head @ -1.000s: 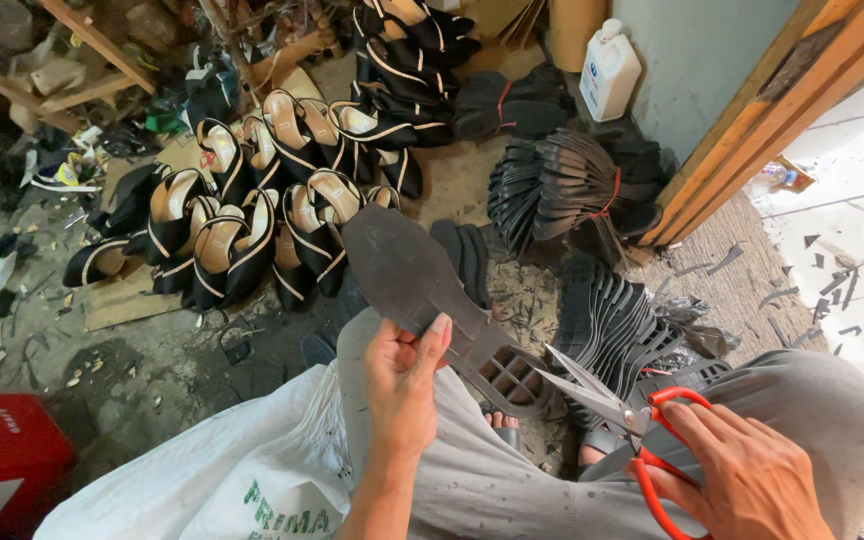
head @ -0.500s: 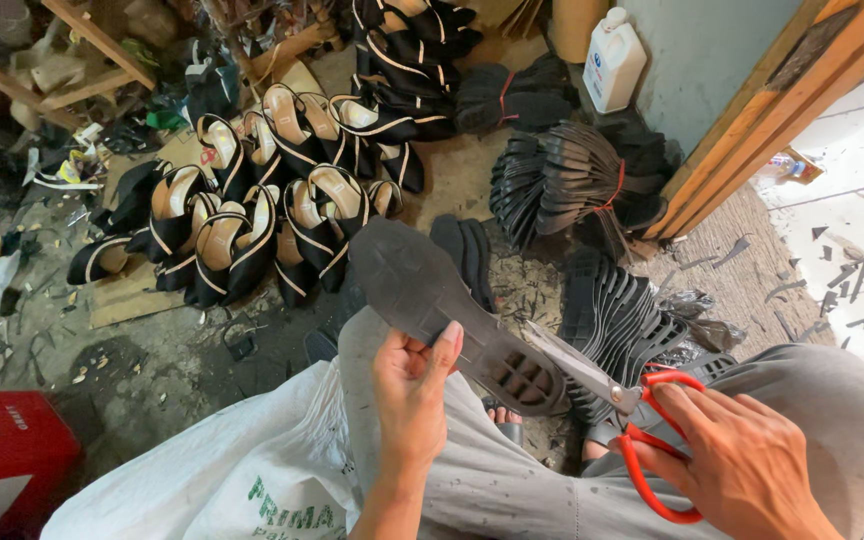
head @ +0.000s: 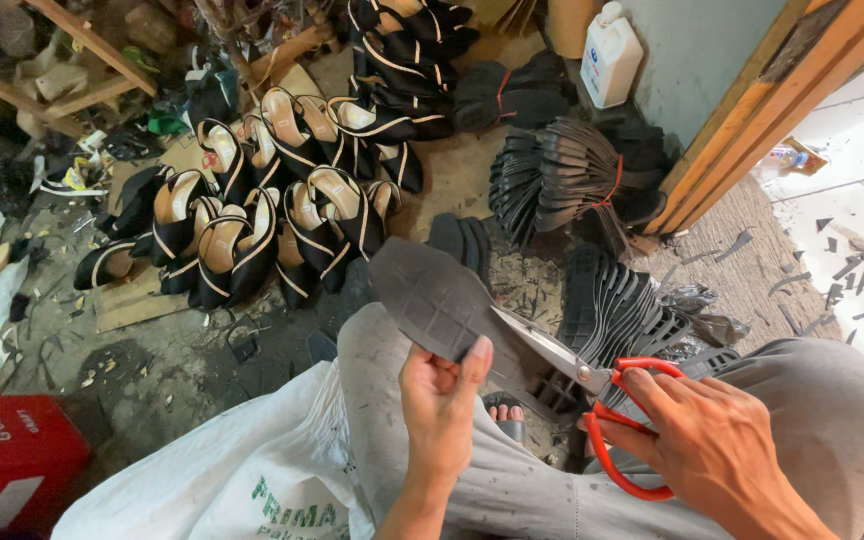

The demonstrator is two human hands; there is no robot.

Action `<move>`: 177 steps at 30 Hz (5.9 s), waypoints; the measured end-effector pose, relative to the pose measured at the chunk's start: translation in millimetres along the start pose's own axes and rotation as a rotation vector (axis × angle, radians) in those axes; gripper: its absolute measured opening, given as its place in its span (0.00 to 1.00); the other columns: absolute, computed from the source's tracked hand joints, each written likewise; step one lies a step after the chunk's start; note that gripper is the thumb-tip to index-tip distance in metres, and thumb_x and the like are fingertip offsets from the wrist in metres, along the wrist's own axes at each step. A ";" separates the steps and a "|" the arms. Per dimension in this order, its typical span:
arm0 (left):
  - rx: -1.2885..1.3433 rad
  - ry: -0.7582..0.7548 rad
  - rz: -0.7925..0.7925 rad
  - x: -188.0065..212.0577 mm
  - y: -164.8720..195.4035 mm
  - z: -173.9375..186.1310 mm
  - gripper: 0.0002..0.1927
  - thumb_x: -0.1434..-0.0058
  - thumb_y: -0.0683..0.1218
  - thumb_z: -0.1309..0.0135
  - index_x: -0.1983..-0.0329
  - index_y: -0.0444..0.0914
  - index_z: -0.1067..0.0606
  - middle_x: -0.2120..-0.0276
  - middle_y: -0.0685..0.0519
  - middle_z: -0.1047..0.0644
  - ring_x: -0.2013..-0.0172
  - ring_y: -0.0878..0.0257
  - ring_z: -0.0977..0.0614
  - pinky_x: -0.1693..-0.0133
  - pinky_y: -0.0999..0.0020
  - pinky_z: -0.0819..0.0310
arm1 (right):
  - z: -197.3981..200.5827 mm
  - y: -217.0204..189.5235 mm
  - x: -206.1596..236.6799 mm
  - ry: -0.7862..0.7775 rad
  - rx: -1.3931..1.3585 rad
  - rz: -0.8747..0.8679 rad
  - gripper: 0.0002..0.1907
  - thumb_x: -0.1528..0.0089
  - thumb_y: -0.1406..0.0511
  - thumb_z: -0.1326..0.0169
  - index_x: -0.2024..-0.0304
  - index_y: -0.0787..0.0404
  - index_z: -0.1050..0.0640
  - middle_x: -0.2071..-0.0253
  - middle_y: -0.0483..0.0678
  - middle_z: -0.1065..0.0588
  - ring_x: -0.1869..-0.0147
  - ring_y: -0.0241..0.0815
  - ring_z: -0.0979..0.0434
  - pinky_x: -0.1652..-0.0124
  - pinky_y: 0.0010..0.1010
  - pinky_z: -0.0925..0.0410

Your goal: The person sits on the floor and uses red-handled scissors to trim the edges of black shoe soles. They pick up a sole, cut along its perimeter, and place the trimmed piece aside, repeating this process for multiple soles.

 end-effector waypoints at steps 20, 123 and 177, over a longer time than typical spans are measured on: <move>0.055 -0.035 -0.014 -3.5 3.1 5.7 0.16 0.35 0.39 0.43 0.46 0.31 0.29 0.58 0.52 0.22 0.61 0.71 0.24 0.55 0.73 0.27 | -5.6 9.8 -1.7 -0.016 0.058 0.033 0.33 0.52 0.39 0.37 0.55 0.52 0.21 0.66 0.42 0.20 0.63 0.44 0.19 0.64 0.37 0.32; -0.192 -0.252 0.000 15.3 37.3 -8.4 0.20 0.35 0.44 0.45 0.42 0.30 0.30 0.64 0.55 0.24 0.67 0.71 0.27 0.64 0.74 0.30 | 8.8 -3.9 -11.9 0.127 -0.152 0.025 0.28 0.51 0.46 0.35 0.56 0.54 0.22 0.68 0.48 0.18 0.65 0.51 0.18 0.65 0.40 0.29; -0.340 -0.787 0.249 -13.7 82.8 8.6 0.40 0.42 0.48 0.44 0.27 0.29 0.38 0.40 0.45 0.25 0.42 0.61 0.24 0.38 0.67 0.33 | 20.4 25.4 -15.5 -0.124 0.108 0.069 0.34 0.51 0.38 0.39 0.52 0.50 0.21 0.68 0.41 0.21 0.64 0.43 0.21 0.64 0.36 0.33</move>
Point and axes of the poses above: each hand's wrist, its own x-axis away from the middle knuckle, its own z-axis out of the back of the hand, y = z × x, the point moved 3 cm from there along -x, towards the middle knuckle
